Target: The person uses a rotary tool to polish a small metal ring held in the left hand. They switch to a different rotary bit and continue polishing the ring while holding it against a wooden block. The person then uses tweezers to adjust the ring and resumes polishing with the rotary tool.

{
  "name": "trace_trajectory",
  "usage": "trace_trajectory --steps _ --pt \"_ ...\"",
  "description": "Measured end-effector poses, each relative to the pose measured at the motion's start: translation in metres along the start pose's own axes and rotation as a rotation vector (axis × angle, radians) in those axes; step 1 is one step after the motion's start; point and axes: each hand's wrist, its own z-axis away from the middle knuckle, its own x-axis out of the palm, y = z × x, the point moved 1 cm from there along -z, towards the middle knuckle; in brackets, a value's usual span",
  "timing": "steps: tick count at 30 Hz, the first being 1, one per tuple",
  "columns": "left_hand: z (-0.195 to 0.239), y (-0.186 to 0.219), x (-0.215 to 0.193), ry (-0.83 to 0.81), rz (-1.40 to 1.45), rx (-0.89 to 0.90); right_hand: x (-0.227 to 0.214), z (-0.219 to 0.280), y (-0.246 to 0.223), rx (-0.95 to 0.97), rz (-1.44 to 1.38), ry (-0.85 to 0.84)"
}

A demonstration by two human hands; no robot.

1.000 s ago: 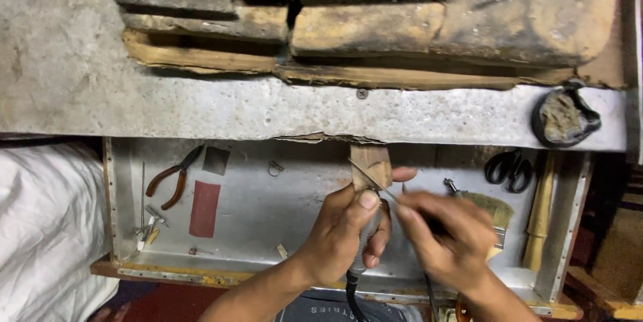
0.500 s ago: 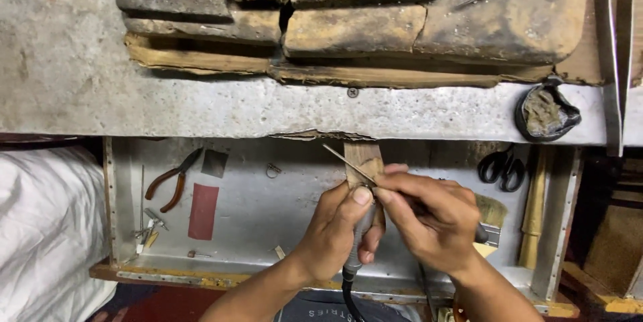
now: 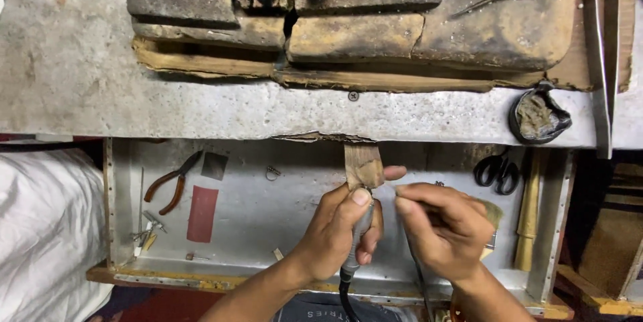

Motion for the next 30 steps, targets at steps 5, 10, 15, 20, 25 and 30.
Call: trace_trajectory --steps 5,10,15,20,25,30 --pt "0.000 0.002 0.002 -0.018 -0.023 -0.022 -0.012 0.039 0.011 0.257 -0.004 0.199" --pt "0.002 -0.002 0.002 -0.016 -0.050 -0.048 -0.017 0.051 0.013 0.285 -0.027 0.214" --pt "-0.001 -0.005 0.002 -0.035 -0.017 0.007 -0.014 0.056 0.016 0.303 -0.028 0.197" --pt "-0.002 0.000 0.000 -0.062 0.025 -0.026 -0.011 0.058 0.018 0.339 -0.099 0.186" --pt "-0.002 -0.005 -0.002 -0.028 0.067 -0.047 -0.007 0.056 0.020 0.382 -0.138 0.138" --pt "-0.003 -0.003 -0.002 -0.026 0.071 -0.029 0.000 0.053 0.020 0.413 -0.243 0.102"
